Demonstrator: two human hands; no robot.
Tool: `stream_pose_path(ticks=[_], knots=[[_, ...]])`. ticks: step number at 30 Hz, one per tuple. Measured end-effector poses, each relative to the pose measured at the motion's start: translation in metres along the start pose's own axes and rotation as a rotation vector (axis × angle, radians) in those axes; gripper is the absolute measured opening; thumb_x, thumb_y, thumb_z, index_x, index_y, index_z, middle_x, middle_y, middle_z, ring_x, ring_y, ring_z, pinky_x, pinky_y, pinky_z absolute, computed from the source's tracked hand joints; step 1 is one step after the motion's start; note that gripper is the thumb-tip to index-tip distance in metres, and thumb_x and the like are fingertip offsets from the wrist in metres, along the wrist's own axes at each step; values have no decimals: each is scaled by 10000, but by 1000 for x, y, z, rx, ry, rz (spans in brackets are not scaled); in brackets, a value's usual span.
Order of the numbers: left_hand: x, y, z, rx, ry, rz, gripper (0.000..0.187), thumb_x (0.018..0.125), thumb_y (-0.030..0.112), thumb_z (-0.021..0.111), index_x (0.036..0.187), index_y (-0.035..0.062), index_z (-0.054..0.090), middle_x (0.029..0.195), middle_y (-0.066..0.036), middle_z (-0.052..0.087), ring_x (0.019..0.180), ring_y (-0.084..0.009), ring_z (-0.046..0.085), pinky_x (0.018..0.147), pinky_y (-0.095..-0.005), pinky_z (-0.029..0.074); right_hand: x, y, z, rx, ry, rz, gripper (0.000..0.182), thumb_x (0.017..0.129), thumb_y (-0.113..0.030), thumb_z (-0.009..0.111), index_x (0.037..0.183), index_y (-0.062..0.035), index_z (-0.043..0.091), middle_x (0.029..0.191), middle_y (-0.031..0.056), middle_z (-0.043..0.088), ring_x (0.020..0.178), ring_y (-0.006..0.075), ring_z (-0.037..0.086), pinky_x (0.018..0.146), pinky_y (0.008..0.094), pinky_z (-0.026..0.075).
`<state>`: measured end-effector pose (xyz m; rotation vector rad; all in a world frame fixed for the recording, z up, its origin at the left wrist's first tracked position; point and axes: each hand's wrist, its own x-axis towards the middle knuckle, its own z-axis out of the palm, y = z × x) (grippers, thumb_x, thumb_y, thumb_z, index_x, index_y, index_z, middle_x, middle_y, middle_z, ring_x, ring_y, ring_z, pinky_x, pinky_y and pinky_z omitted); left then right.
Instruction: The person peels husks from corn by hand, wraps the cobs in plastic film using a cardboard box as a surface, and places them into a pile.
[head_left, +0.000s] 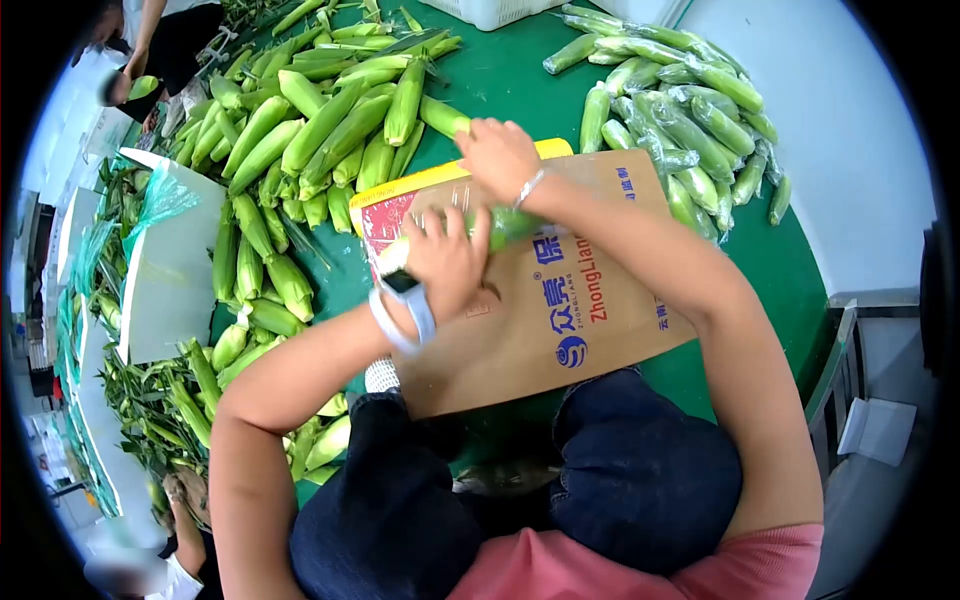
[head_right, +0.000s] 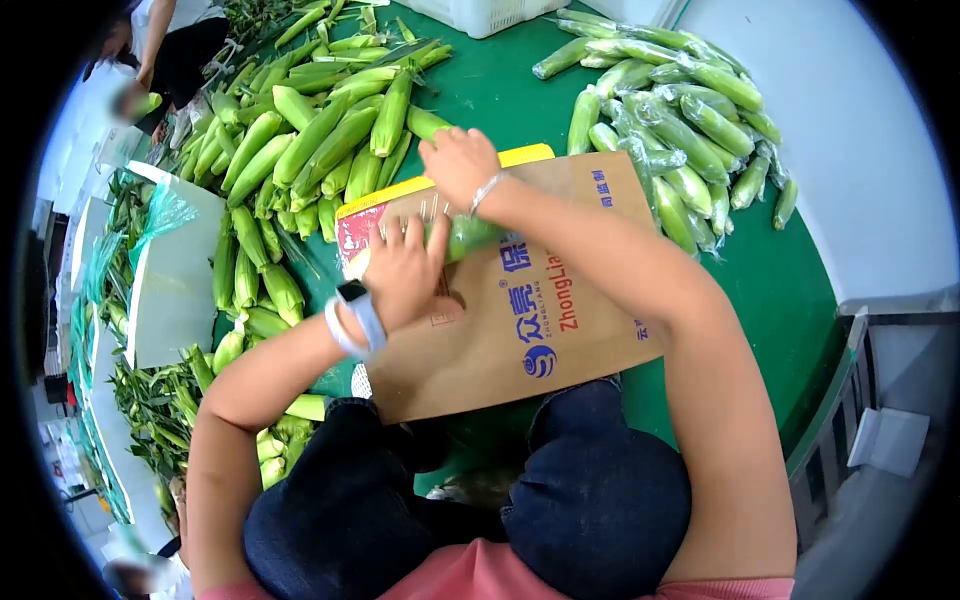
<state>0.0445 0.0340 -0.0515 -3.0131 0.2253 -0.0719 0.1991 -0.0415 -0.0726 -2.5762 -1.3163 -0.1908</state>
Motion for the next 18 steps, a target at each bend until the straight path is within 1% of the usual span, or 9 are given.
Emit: stream_pose_path(ticks=[2, 4, 5, 6, 8, 10, 14, 16, 18], knots=[[31, -26, -1, -226, -198, -11, 875, 499, 504, 789, 1164, 41, 458, 1077, -170, 518, 1003, -352, 520, 824, -457, 440, 17, 7, -8, 59, -48, 104, 238, 747, -214, 667, 909, -43, 634, 932, 138, 620, 888, 299, 611, 726, 392, 498], [48, -46, 8, -276, -84, 96, 689, 516, 405, 804, 1040, 39, 548, 969, -151, 582, 916, -307, 569, 754, -421, 482, 23, 10, -20, -11, -511, 128, 245, 748, -128, 650, 973, -32, 647, 982, 180, 642, 924, 311, 627, 757, 380, 517], [49, -46, 11, -372, -163, 88, 632, 535, 353, 785, 1035, 38, 559, 966, -154, 590, 911, -310, 575, 761, -415, 483, 23, 8, -16, 39, -579, 250, 277, 741, -113, 636, 1005, -28, 646, 1068, 196, 615, 997, 309, 606, 819, 372, 503], [50, -46, 13, -464, -243, 84, 577, 555, 302, 765, 1029, 36, 571, 964, -157, 599, 906, -314, 582, 769, -410, 484, 21, 10, -12, 36, -574, 259, 277, 741, -113, 636, 1005, -28, 646, 1068, 196, 615, 997, 309, 606, 819, 372, 503], [12, -30, 26, -609, -146, 405, 530, 567, 239, 721, 1033, 31, 578, 971, -163, 606, 898, -328, 589, 775, -402, 488, 17, 16, -3, 51, -521, 278, 249, 744, -108, 628, 979, -30, 655, 1067, 190, 617, 1001, 309, 604, 810, 379, 506], [-27, -14, -28, -666, -383, 473, 532, 560, 238, 718, 1040, 50, 585, 943, -157, 613, 885, -331, 591, 764, -413, 490, 9, 15, -10, 76, -558, 306, 234, 752, -94, 609, 969, -23, 656, 1049, 195, 621, 991, 319, 605, 816, 386, 503], [-77, -24, -22, -685, -1441, 991, 507, 576, 281, 743, 1001, 40, 608, 869, -193, 626, 860, -337, 593, 720, -413, 472, -7, 24, 0, 220, -453, 249, 247, 751, -165, 640, 923, 12, 648, 985, 200, 634, 921, 351, 619, 794, 406, 505], [-104, -55, 5, -1159, -1593, 608, 678, 623, 304, 773, 1142, -49, 516, 917, -188, 616, 857, -268, 602, 743, -368, 479, -21, 31, 20, 301, -321, 120, 331, 762, -228, 652, 999, -7, 582, 892, 181, 594, 869, 343, 572, 781, 403, 458], [-136, -85, 13, -2005, -1645, 30, 753, 642, 361, 773, 1201, -35, 459, 901, -187, 593, 846, -266, 593, 718, -378, 493, -50, 31, 15, 368, -173, -50, 390, 772, -265, 644, 1051, -15, 531, 980, 174, 519, 937, 341, 507, 828, 401, 422]])
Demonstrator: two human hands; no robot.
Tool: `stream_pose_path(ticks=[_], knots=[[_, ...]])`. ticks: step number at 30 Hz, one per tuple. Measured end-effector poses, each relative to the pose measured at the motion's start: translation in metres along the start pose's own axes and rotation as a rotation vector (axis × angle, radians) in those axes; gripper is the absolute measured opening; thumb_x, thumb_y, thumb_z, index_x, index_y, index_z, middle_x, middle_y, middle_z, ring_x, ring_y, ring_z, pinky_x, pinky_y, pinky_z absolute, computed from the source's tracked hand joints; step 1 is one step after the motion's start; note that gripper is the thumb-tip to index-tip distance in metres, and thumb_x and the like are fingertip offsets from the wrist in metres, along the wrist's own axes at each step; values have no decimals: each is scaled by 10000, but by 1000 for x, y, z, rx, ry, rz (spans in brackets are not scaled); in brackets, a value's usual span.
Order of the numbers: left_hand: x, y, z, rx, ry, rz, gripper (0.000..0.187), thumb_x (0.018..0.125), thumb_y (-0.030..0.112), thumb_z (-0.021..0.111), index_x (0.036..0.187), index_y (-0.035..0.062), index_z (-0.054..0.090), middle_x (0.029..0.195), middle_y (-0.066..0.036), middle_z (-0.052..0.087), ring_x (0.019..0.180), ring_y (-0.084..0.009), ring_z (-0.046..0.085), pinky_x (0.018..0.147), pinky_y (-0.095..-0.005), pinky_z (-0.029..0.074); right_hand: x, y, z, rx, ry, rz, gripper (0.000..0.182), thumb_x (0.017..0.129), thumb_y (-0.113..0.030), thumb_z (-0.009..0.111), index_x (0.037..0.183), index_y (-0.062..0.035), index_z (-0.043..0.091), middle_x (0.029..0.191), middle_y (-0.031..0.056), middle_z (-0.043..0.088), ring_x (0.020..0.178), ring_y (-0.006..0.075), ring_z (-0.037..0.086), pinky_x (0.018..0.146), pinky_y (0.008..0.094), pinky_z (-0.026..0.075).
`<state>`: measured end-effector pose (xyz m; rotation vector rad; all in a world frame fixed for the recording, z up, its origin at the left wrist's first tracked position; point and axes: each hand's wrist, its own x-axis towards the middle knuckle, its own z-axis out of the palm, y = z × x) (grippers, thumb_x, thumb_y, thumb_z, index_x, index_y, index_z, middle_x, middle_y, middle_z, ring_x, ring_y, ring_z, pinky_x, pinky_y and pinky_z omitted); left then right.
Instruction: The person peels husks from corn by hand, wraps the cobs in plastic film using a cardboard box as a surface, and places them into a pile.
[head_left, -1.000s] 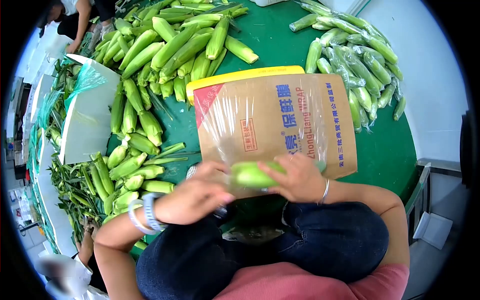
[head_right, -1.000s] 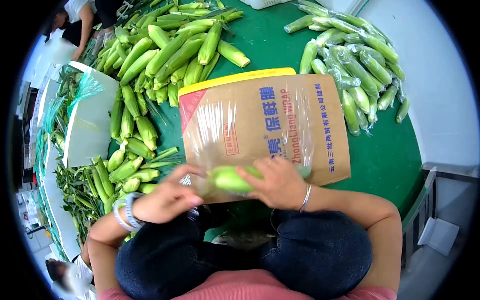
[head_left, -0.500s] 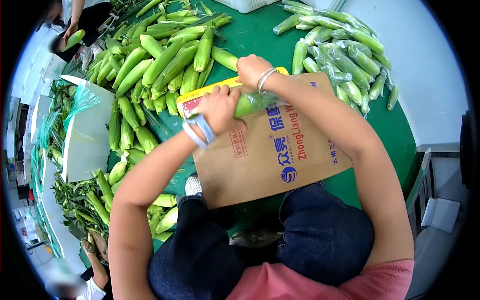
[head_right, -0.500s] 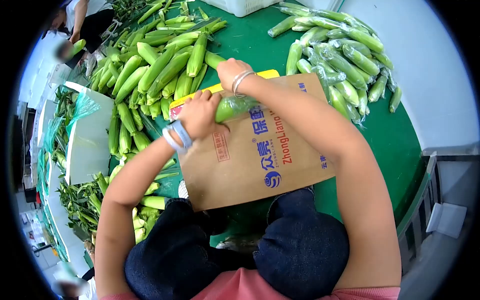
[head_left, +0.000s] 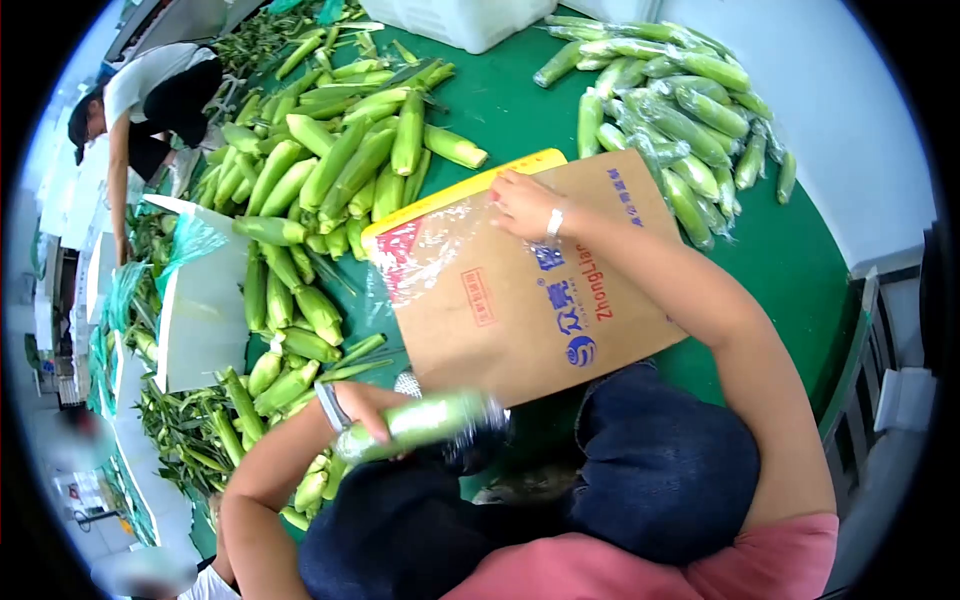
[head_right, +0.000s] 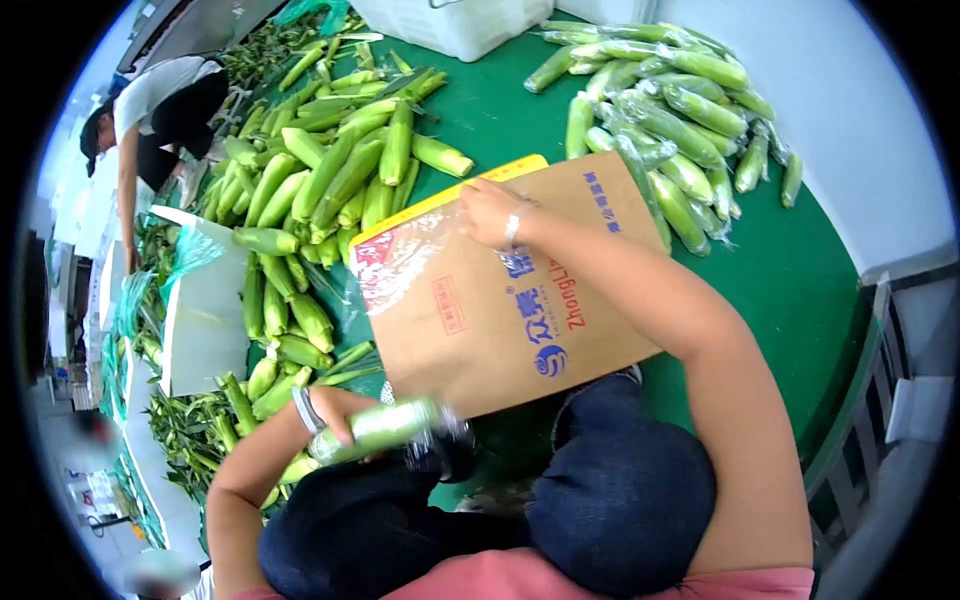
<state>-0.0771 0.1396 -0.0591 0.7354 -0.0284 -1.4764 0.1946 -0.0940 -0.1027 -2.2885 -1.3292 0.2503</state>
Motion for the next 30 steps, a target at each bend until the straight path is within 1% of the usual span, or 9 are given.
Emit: stream_pose_path(ticks=[4, 8, 10, 14, 15, 19, 22, 27, 30], knots=[[4, -1, 15, -405, 405, 789, 590, 771, 357, 648, 1183, -13, 444, 1007, -174, 568, 838, -268, 602, 726, -390, 515, -48, -49, 3, 133, -18, -83, 551, 806, -360, 640, 1160, 30, 479, 1125, 182, 494, 1047, 310, 494, 915, 380, 401], [51, 57, 38, -483, 685, 1251, 471, 821, 297, 588, 1186, 30, 455, 1026, -138, 573, 934, -262, 573, 829, -402, 478, -63, -135, 22, 1289, -467, 100, 514, 829, -362, 637, 1123, 35, 495, 1000, 159, 572, 915, 242, 570, 836, 331, 456], [62, 66, 37, -505, 539, 1255, 517, 805, 357, 579, 1201, 58, 435, 1063, -135, 553, 981, -275, 551, 860, -425, 460, -61, -142, 9, 1246, -527, 155, 491, 813, -352, 653, 1105, 13, 502, 979, 148, 587, 880, 242, 586, 785, 337, 468], [55, 78, 36, 290, 1572, 1385, 413, 792, 81, 633, 1128, 58, 394, 973, -124, 558, 753, -238, 619, 669, -337, 536, -65, -144, -30, 1067, -682, 429, 410, 753, -314, 719, 1033, -78, 533, 893, 107, 647, 736, 241, 649, 581, 363, 518], [53, 82, 32, -13, 1454, 1613, 252, 803, 46, 616, 968, 61, 426, 864, -99, 574, 678, -222, 621, 614, -321, 535, -71, -140, -30, 606, -433, 322, 437, 718, -274, 731, 1049, -72, 530, 907, 125, 633, 712, 265, 631, 587, 366, 503], [30, 80, 0, -349, 1309, 973, 229, 809, 133, 663, 661, 94, 493, 657, -23, 564, 548, -107, 566, 490, -286, 483, -77, -118, -55, -198, 100, 50, 448, 630, -174, 732, 1026, -65, 554, 906, 154, 594, 688, 300, 579, 572, 362, 461], [62, 68, -45, 512, 1387, 677, 197, 794, 210, 691, 741, 61, 573, 603, -3, 542, 519, -122, 531, 506, -279, 446, -64, -101, -81, -725, 367, -363, 459, 601, -169, 710, 1030, -81, 571, 929, 120, 578, 682, 262, 574, 532, 356, 458], [-19, 92, -143, 659, 2260, 876, 352, 649, 230, 777, 833, 28, 554, 767, -126, 589, 707, -295, 568, 648, -380, 465, -39, -36, -119, -258, 180, 310, 465, 557, -139, 722, 988, -70, 563, 902, 167, 618, 815, 323, 603, 689, 369, 478], [-78, 59, -221, 564, 2590, 288, 766, 590, 314, 820, 1155, -16, 421, 1032, -242, 541, 1023, -386, 493, 881, -402, 427, -36, 93, -183, -303, 315, 534, 535, 606, -261, 747, 1069, -84, 545, 923, 175, 640, 839, 343, 613, 733, 409, 474]])
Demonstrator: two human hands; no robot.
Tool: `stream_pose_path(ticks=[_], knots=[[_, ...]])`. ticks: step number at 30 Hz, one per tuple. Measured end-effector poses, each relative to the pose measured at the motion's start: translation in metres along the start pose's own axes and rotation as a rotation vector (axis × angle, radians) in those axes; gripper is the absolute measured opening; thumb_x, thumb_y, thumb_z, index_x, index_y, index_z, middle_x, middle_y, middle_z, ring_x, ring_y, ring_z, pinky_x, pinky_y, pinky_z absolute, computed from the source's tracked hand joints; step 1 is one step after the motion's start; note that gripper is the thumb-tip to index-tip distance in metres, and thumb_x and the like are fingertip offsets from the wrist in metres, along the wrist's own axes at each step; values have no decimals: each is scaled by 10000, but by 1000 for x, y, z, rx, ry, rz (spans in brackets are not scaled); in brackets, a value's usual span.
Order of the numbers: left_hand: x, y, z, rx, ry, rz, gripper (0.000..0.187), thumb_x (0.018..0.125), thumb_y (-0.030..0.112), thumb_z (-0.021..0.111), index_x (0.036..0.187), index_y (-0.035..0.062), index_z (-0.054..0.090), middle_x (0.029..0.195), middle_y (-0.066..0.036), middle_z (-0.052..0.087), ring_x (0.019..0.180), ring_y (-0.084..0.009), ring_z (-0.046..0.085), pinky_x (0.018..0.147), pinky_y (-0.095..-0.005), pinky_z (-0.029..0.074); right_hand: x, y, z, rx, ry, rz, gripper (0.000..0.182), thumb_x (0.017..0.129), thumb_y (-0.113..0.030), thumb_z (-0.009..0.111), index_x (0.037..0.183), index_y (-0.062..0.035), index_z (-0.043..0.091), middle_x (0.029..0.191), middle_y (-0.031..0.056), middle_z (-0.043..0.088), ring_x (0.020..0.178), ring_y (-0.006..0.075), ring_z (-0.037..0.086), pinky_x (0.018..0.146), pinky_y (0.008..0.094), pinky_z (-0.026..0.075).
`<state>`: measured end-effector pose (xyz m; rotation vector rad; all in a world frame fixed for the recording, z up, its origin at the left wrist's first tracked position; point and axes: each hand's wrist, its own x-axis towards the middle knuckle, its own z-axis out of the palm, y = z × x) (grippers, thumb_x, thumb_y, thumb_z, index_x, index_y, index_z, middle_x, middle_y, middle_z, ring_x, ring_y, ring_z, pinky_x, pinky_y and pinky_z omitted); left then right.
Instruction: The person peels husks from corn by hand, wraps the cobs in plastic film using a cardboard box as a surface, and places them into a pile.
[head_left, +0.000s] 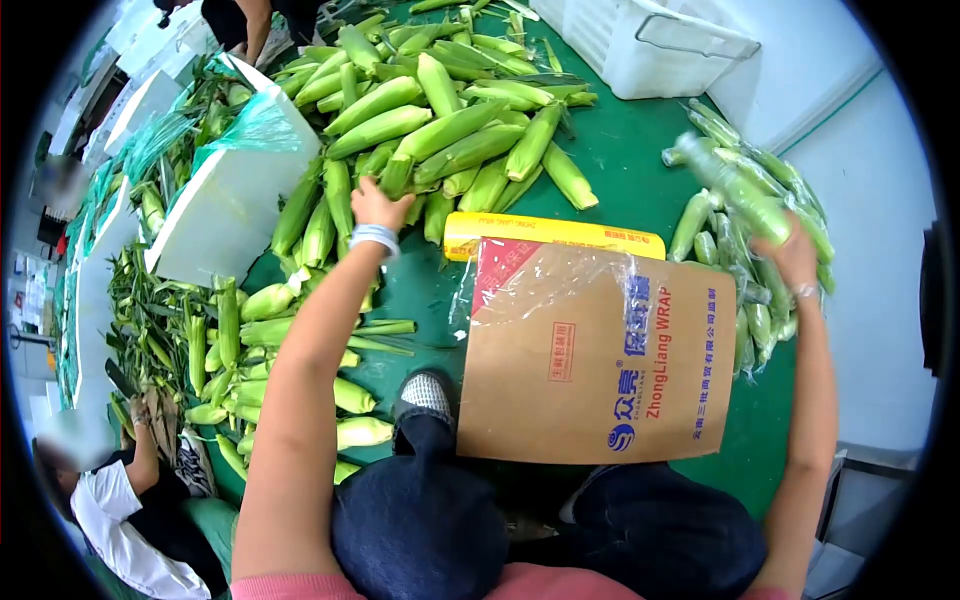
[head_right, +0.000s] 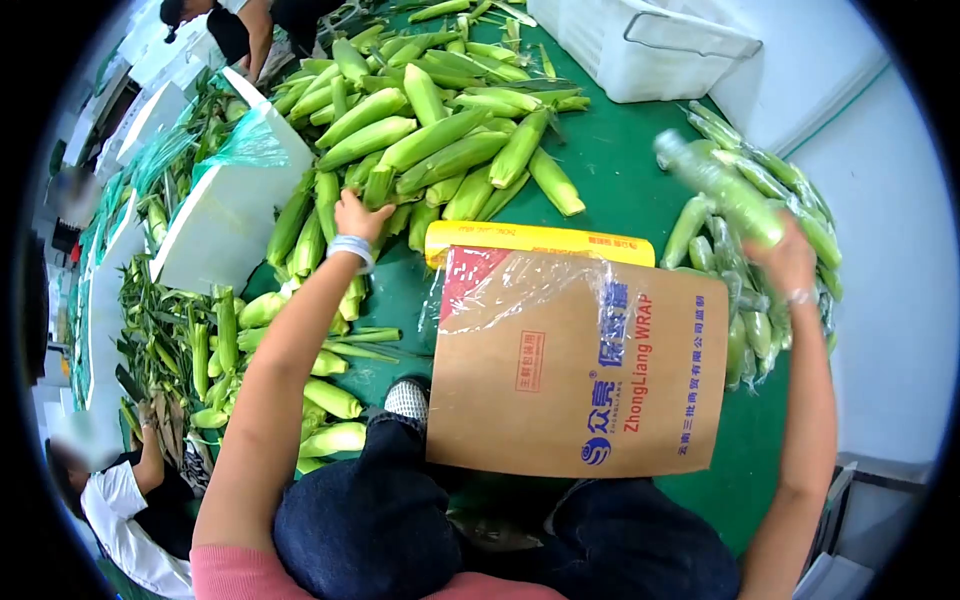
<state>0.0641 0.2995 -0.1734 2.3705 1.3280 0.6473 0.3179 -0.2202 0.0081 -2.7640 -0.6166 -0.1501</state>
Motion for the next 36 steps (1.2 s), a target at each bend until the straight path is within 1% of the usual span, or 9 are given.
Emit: stream_pose_path(ticks=[2, 6, 11, 16, 21, 25, 32, 33, 36], knots=[[26, -30, 11, 50, -433, -22, 823, 585, 325, 815, 1195, -34, 396, 1106, -269, 555, 1053, -386, 529, 910, -404, 435, 61, 120, -5, -64, 288, 55, 591, 671, -306, 723, 1196, -115, 531, 965, 130, 659, 854, 291, 629, 765, 386, 473], [20, -38, 16, -164, -325, 50, 665, 605, 271, 799, 1136, -2, 508, 1106, -221, 580, 1006, -365, 564, 880, -401, 445, 47, 113, -19, 15, 351, 346, 414, 757, -299, 645, 1115, -102, 582, 894, 122, 669, 794, 244, 633, 726, 359, 479], [-24, 87, -68, -331, -22, 798, 563, 645, 167, 742, 1124, -11, 505, 1058, -188, 523, 979, -378, 496, 887, -421, 403, -79, -66, 18, -83, -643, 125, 627, 763, -621, 544, 810, -11, 683, 806, 209, 646, 753, 303, 637, 696, 394, 495], [-115, 214, -93, -122, -411, 1086, 577, 605, 162, 753, 1110, 14, 514, 979, -185, 520, 899, -342, 534, 787, -414, 452, -134, -118, 66, -185, -713, -79, 597, 825, -530, 528, 868, 56, 632, 835, 193, 650, 807, 284, 645, 719, 365, 508], [-129, 203, -51, -35, -541, 1035, 624, 612, 192, 760, 1153, 20, 499, 981, -185, 520, 901, -360, 534, 794, -406, 450, -141, -40, 56, 1281, -1010, 446, 180, 856, -173, 580, 893, -5, 633, 902, 113, 651, 796, 137, 635, 707, 270, 515], [-146, 200, -65, -155, -776, 1204, 661, 610, 147, 753, 1184, -17, 470, 1019, -184, 506, 932, -364, 520, 827, -393, 438, -118, -44, 30, 1890, -635, -2, 111, 843, -123, 580, 802, -21, 600, 870, 51, 590, 787, 148, 578, 763, 286, 471], [-142, 199, -58, -397, -723, 1093, 539, 601, 188, 772, 1044, -15, 540, 954, -183, 527, 870, -356, 519, 762, -406, 444, -90, -154, 120, 520, -45, -602, 291, 865, -299, 545, 1070, -93, 531, 1037, 100, 505, 970, 252, 504, 863, 350, 384], [-141, 185, -60, -364, -439, 1064, 458, 608, 198, 777, 938, -19, 546, 893, -180, 531, 834, -337, 516, 724, -398, 438, -91, -157, 123, 526, -46, -614, 291, 865, -299, 545, 1070, -93, 531, 1037, 100, 505, 970, 252, 504, 863, 350, 384], [-163, 131, -103, -302, -418, 526, 368, 689, 236, 734, 861, -5, 515, 848, -157, 489, 793, -310, 497, 675, -392, 410, -87, -161, 121, 326, -9, -662, 436, 870, -397, 508, 1224, -146, 463, 1082, 109, 496, 1002, 296, 495, 893, 413, 360]])
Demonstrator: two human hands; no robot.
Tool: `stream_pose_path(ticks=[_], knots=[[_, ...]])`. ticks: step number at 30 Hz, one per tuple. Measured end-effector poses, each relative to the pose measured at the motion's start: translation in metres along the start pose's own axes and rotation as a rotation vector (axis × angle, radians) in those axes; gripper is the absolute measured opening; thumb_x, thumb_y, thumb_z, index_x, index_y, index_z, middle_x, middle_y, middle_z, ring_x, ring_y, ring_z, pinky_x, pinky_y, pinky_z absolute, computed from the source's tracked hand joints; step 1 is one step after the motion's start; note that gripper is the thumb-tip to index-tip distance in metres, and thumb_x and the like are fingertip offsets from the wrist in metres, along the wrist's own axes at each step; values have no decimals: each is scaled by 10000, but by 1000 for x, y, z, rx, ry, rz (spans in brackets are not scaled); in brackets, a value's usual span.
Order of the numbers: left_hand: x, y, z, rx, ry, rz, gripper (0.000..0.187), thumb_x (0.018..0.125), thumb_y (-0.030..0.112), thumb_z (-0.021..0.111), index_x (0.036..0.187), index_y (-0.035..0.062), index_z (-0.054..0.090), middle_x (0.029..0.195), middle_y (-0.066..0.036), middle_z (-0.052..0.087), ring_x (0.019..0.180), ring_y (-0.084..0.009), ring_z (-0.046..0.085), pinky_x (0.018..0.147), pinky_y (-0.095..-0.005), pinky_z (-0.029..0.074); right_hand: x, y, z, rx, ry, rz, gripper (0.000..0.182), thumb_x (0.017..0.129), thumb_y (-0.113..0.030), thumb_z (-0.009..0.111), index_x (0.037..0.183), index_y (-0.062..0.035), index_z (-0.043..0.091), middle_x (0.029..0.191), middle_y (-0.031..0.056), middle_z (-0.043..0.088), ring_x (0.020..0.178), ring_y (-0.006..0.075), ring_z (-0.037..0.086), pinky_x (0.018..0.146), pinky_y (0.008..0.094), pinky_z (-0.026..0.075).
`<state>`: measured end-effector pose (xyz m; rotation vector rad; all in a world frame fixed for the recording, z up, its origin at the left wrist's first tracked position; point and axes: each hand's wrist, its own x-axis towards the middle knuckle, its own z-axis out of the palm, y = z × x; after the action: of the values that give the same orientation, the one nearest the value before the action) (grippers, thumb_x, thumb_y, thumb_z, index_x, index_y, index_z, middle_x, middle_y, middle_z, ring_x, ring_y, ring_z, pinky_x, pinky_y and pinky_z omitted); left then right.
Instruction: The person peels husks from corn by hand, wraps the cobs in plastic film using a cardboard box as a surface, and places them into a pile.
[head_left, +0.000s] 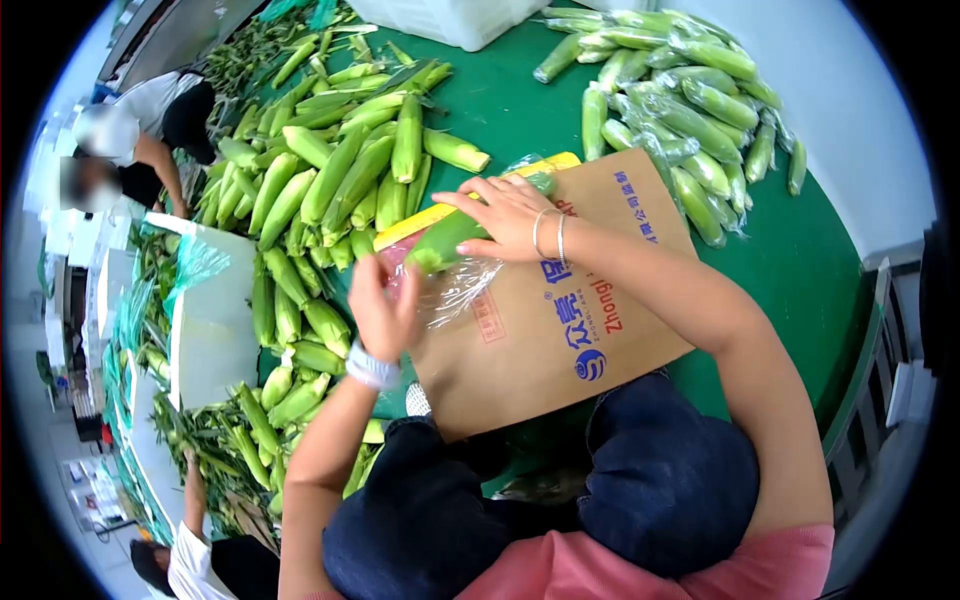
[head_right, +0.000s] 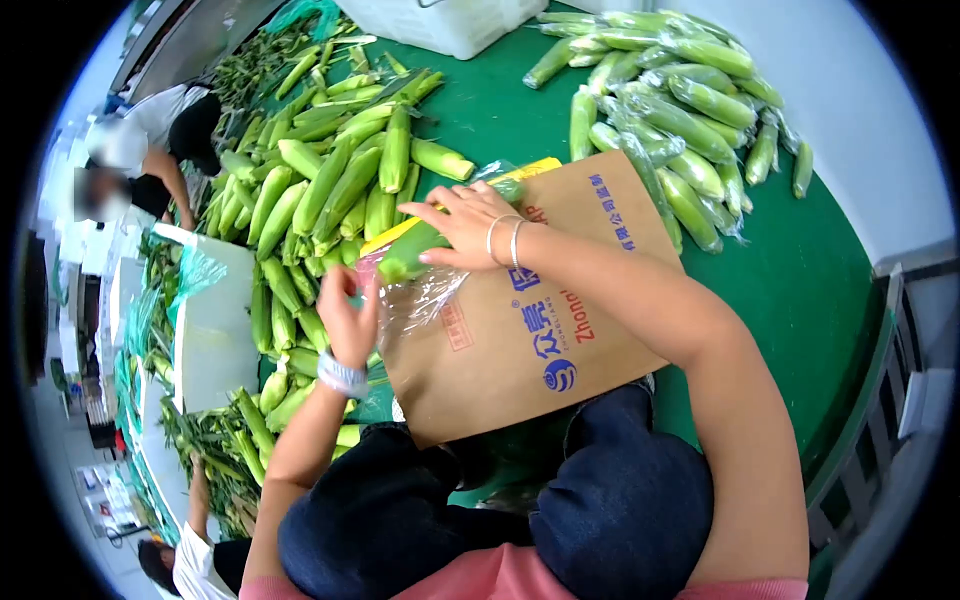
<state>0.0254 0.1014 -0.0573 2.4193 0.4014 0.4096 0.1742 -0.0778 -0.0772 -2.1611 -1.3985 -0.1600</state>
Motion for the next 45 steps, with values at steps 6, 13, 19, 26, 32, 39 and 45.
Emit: stream_pose_path(ticks=[6, 13, 19, 26, 32, 39, 45], knots=[[-40, -41, -1, 809, -306, 461, 130, 828, 151, 491, 848, 25, 516, 806, -122, 520, 784, -267, 523, 676, -365, 433, 9, -6, -12, -120, -356, 298, 457, 875, -482, 456, 1262, -240, 464, 1027, 150, 537, 1011, 314, 513, 904, 425, 365], [-71, 13, -118, -424, -903, 116, 155, 858, 90, 504, 730, 11, 540, 998, -198, 528, 987, -327, 520, 832, -379, 427, -100, -89, -30, -112, -200, -12, 404, 825, -429, 537, 1148, -190, 576, 820, 105, 487, 807, 275, 491, 711, 388, 383], [-89, 83, -55, 161, -994, 273, 294, 803, 283, 621, 958, 34, 606, 1227, -220, 418, 1139, -352, 416, 955, -471, 340, -83, -104, -15, -119, -122, -49, 343, 814, -313, 560, 1092, -118, 603, 987, 136, 494, 934, 279, 489, 741, 392, 392], [-27, 61, 32, 707, -354, 606, 950, 605, 510, 718, 1299, -28, 353, 1139, -237, 482, 1036, -391, 474, 917, -468, 382, 51, 3, 13, -455, -152, 213, 241, 811, -277, 575, 934, -71, 603, 832, 128, 631, 843, 284, 609, 714, 391, 469], [64, 39, 52, 411, -621, 459, 604, 552, 350, 783, 985, 2, 546, 934, -183, 587, 868, -351, 583, 730, -424, 497, 65, 26, -16, -357, -700, 472, 246, 718, -104, 629, 951, -33, 664, 996, 172, 643, 937, 289, 629, 779, 358, 513], [-35, 54, -9, 158, -1372, 697, 575, 547, 274, 744, 1051, 51, 583, 1004, -182, 602, 907, -343, 578, 803, -414, 468, 37, 53, 7, -195, -571, 521, 210, 773, -168, 610, 910, -16, 656, 953, 182, 644, 907, 329, 621, 781, 402, 498], [-60, -40, -62, -870, -1843, -333, 714, 690, 368, 709, 1243, 15, 426, 1045, -179, 557, 872, -318, 595, 726, -402, 500, -34, 41, -4, 164, -223, 256, 325, 811, -195, 581, 1075, -28, 489, 1091, 156, 468, 1035, 320, 466, 914, 394, 390]])
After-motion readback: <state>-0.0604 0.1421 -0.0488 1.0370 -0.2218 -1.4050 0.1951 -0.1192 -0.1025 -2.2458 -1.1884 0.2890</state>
